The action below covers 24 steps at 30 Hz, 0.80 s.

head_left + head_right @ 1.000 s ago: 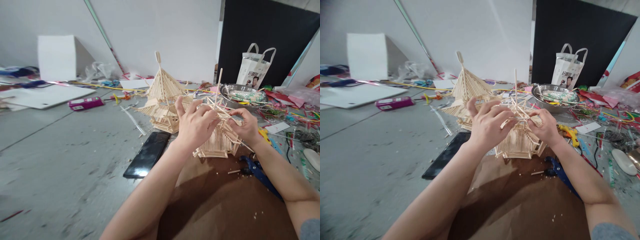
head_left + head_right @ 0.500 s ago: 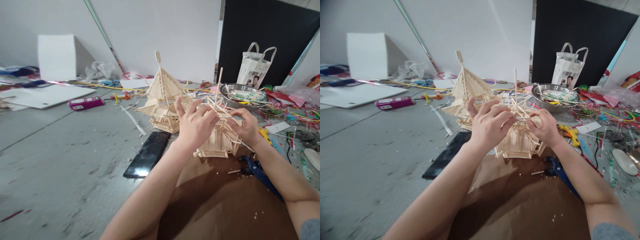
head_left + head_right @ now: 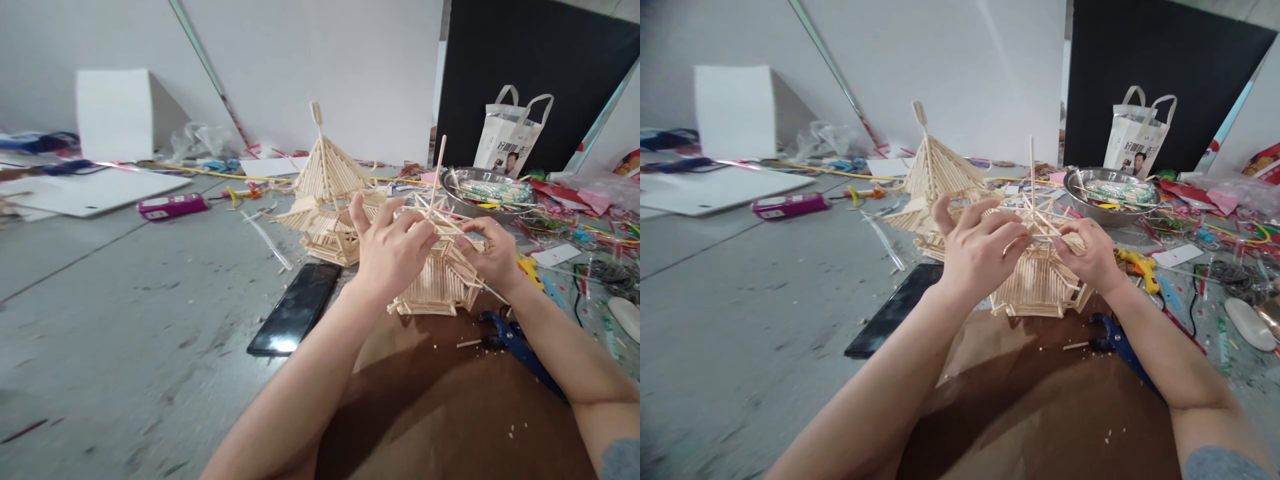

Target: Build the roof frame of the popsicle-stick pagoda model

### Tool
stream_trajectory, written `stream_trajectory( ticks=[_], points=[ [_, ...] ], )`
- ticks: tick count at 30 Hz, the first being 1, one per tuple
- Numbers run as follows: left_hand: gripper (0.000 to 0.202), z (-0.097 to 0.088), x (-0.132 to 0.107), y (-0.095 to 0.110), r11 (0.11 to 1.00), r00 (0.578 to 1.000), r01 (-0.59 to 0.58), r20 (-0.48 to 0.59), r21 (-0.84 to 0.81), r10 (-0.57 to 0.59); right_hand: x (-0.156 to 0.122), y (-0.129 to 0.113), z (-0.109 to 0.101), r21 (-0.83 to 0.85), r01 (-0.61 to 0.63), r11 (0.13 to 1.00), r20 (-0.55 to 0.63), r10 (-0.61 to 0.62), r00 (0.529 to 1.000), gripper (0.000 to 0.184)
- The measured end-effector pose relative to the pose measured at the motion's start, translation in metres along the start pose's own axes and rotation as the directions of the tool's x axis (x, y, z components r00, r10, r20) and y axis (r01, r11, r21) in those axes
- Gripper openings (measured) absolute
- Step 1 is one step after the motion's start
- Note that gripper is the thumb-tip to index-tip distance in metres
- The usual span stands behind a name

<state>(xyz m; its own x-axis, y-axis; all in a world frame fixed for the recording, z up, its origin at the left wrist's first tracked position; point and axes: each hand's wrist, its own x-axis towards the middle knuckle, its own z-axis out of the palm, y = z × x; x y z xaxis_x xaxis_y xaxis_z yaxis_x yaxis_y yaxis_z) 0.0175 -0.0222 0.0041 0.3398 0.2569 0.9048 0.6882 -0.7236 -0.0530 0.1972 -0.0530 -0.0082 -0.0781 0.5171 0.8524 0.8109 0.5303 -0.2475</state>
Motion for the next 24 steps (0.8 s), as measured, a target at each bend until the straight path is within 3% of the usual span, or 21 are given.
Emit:
stream_trajectory(
  ticks=[9, 24],
  points=[
    [0.014, 0.0007, 0.0003, -0.0007, 0.998, 0.999, 0.039, 0.034, -0.059, -0.037, -0.0002, -0.0005, 0.0000, -0.008, -0.017, 1.000, 0.002, 0.017, 1.000, 0.008],
    [0.015, 0.0007, 0.0004, -0.0004, 1.000, 1.000, 0.016, 0.017, -0.023, -0.015, 0.0003, -0.0001, 0.0000, 0.013, 0.005, 1.000, 0.001, -0.005, 1.000, 0.007]
  ],
)
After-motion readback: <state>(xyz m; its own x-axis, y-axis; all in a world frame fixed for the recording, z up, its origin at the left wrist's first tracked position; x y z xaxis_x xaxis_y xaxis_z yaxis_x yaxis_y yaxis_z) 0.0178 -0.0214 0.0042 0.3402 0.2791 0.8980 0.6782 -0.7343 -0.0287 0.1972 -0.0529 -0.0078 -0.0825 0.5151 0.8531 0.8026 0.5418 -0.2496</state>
